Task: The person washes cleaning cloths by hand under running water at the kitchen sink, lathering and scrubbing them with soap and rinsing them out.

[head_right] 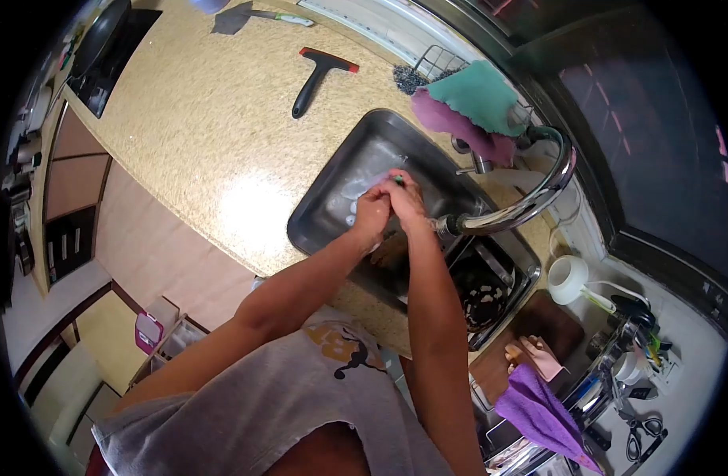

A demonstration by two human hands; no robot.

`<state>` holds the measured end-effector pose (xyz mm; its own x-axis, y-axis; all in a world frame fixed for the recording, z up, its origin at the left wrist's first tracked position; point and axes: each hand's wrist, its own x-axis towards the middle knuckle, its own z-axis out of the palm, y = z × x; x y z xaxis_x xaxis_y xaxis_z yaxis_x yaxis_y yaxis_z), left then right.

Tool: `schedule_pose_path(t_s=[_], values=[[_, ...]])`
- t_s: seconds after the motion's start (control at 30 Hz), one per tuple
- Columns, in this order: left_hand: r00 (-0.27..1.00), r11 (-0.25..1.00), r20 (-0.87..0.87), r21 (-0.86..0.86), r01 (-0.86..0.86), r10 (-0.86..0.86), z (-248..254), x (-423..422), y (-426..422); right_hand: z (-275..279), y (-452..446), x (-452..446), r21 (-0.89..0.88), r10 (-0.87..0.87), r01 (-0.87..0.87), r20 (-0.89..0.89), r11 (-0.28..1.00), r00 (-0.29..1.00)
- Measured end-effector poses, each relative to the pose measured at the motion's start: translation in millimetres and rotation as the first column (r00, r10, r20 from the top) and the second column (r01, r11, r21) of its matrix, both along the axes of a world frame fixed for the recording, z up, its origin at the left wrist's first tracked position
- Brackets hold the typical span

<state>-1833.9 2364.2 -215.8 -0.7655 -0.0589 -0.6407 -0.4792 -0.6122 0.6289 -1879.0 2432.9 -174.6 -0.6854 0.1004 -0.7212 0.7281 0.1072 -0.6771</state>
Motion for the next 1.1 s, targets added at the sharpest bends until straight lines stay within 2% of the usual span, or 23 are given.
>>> schedule_pose_path(t_s=[0.03, 0.07, 0.1, 0.13, 0.2, 0.23, 0.27, 0.33, 0.37, 0.47, 0.5, 0.53, 0.6, 0.63, 0.67, 0.73, 0.8, 0.83, 0.87, 0.9, 1.0, 1.03, 1.1], values=[[1.000, 1.000, -0.003, 0.003, -0.008, 0.008, 7, -3, -6, -4, 0, 2, 0.096, 0.094, -0.088, -0.058, 0.992, 0.994], [0.992, 0.995, 0.124, 0.089, -0.042, 0.031, 13, -5, -14, -16, 5, 4, 0.097, 0.099, -0.093, -0.058, 0.991, 0.993], [0.967, 0.982, 0.252, 0.169, -0.083, 0.038, 18, -4, -20, -34, 17, 9, 0.279, 0.196, -0.140, -0.185, 0.950, 0.963], [0.967, 0.982, 0.254, 0.172, -0.081, 0.036, 11, -2, -23, -36, 20, 11, 0.456, 0.307, -0.152, -0.287, 0.877, 0.907], [0.930, 0.986, 0.332, 0.106, 0.131, -0.159, -8, -5, -23, -25, 24, 14, 0.460, 0.303, -0.169, -0.234, 0.872, 0.924], [0.903, 0.935, 0.326, 0.307, 0.178, -0.279, -20, -7, -22, -10, 17, 17, 0.326, 0.121, -0.034, -0.248, 0.945, 0.961], [0.904, 0.934, 0.323, 0.310, 0.180, -0.281, -30, -9, -16, 0, 11, 21, 0.186, -0.065, 0.111, -0.237, 0.976, 0.969], [0.916, 0.791, 0.219, 0.593, 0.148, -0.335, -34, -16, -3, 3, 8, 27, 0.166, -0.088, 0.137, -0.275, 0.977, 0.957], [0.910, 0.726, 0.161, 0.661, 0.188, -0.382, -65, -18, 4, 5, 7, 31, 0.141, -0.112, 0.161, -0.308, 0.977, 0.945], [0.909, 0.759, 0.142, 0.609, 0.231, -0.391, -91, -23, 16, -9, 11, 48, 0.188, -0.052, 0.111, -0.294, 0.976, 0.954], [0.911, 0.783, 0.229, 0.606, 0.142, -0.343, -113, -24, 24, -16, 6, 56, 0.156, -0.061, 0.147, -0.454, 0.977, 0.889], [0.909, 0.781, 0.232, 0.608, 0.141, -0.345, -112, -29, 27, -12, 0, 61, 0.158, -0.062, 0.148, -0.451, 0.976, 0.890], [0.945, 0.900, 0.240, 0.423, 0.105, -0.223, -111, -38, 31, 3, -11, 72, 0.146, -0.033, 0.111, -0.455, 0.983, 0.890], [0.971, 0.773, 0.087, 0.623, 0.121, -0.222, -134, -37, 26, 15, -19, 75, 0.215, 0.027, 0.107, -0.542, 0.971, 0.840], [0.970, 0.773, 0.092, 0.623, 0.120, -0.224, -154, -36, 28, 17, -23, 74, 0.215, 0.026, 0.108, -0.538, 0.971, 0.842], [0.879, 0.259, -0.234, 0.896, 0.361, -0.415, -150, -41, 24, 14, -27, 74, 0.573, 0.318, 0.057, -0.533, 0.818, 0.784], [0.889, 0.136, -0.202, 0.951, 0.279, -0.410, -145, -36, 34, 2, -23, 63, 0.591, 0.345, 0.056, -0.542, 0.805, 0.766], [0.919, 0.471, 0.003, 0.860, 0.199, -0.393, -115, -30, 31, -10, -16, 60, 0.655, 0.420, 0.055, -0.544, 0.754, 0.726], [0.932, 0.748, 0.188, 0.654, 0.116, -0.309, -97, -25, 31, -19, -11, 55, 0.714, 0.494, 0.061, -0.541, 0.698, 0.681], [0.932, 0.756, 0.195, 0.645, 0.113, -0.306, -99, -21, 35, -20, -7, 48, 0.705, 0.487, 0.058, -0.544, 0.706, 0.683], [0.972, 0.742, -0.161, 0.629, 0.233, -0.170, -120, 0, 47, -25, 11, 28, 0.650, 0.402, 0.002, -0.472, 0.760, 0.784], [0.991, 0.737, 0.071, 0.675, 0.034, -0.111, -62, -8, 36, -36, 19, 18, 0.676, 0.337, 0.010, -0.381, 0.737, 0.861], [0.984, 0.709, 0.080, 0.703, 0.059, -0.162, -72, -6, 28, -46, 22, 17, 0.686, 0.269, -0.003, -0.281, 0.728, 0.921]])
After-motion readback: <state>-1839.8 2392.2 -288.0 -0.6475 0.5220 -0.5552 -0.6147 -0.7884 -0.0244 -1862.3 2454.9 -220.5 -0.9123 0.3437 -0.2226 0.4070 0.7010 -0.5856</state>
